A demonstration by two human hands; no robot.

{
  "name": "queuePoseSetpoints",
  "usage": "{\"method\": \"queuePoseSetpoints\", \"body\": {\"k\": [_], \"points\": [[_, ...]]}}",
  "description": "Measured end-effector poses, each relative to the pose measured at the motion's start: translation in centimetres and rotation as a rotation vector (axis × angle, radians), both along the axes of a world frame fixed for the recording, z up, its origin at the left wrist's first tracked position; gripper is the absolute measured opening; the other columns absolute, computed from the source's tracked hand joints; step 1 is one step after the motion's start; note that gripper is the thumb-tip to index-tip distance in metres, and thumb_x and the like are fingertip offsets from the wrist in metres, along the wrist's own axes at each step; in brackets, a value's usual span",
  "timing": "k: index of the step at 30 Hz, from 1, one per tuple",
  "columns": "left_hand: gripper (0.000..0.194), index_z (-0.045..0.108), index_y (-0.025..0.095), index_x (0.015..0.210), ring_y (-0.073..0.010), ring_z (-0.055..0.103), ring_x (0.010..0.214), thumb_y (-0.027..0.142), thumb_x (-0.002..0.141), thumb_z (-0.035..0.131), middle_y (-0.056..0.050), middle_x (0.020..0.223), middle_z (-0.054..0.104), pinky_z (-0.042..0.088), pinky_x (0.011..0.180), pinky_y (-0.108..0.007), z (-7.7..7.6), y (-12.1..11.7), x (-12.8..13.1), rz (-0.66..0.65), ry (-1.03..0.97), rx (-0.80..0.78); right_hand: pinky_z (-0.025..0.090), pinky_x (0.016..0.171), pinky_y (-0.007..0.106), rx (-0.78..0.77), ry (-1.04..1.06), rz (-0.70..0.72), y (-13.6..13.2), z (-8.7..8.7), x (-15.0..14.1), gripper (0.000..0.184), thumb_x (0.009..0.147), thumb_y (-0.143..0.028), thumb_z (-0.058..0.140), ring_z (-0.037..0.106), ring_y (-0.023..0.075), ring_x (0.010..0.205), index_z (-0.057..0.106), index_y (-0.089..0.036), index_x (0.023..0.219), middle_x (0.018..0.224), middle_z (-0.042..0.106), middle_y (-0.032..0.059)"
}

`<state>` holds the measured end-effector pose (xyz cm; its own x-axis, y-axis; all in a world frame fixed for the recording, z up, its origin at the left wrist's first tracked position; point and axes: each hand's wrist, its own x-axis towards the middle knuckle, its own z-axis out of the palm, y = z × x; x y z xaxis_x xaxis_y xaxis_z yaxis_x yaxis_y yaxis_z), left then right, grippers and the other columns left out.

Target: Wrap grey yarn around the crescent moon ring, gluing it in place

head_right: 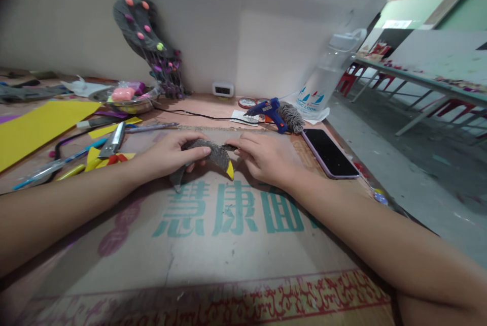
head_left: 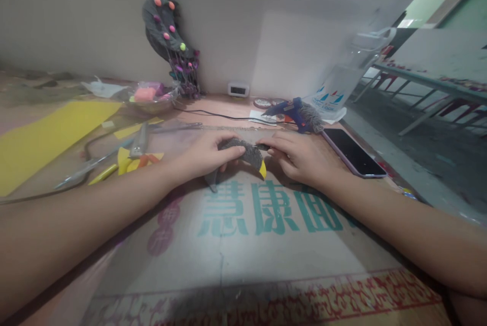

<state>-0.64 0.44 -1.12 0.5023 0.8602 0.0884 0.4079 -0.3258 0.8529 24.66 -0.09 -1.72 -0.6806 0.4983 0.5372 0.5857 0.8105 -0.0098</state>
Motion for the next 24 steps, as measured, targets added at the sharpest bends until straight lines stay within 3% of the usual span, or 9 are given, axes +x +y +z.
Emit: {"method": "queuePoseSetpoints", "body": {"k": [17,24], "points": [[0.027,0.068,0.017,0.097,-0.0119,0.055,0.051,0.041,0.089,0.060,0.002,0.063,0.063,0.042,0.050,-0.023,0.0,0.0,-0.1,-0.024,0.016,0.041,0.047,0.070,0.029,0.099,-0.115,-0.043,-0.6,1.0,-0.4,0.031,0.099,-0.014,0.045,0.064,0.0192,0.081,0.071,-0.015,0.116,0.090,0.073,0.0078],[0.028,0.066,0.017,0.097,-0.0112,0.053,0.050,0.043,0.090,0.059,0.001,0.065,0.063,0.042,0.048,-0.023,-0.2,0.3,-0.1,-0.023,-0.002,-0.001,0.051,0.075,0.031,0.017,-0.005,-0.035,-0.2,0.2,-0.2,0.032,0.099,-0.015,0.043,0.067,0.0205,0.088,0.068,-0.016,0.119,0.100,0.075,0.0098]]}}
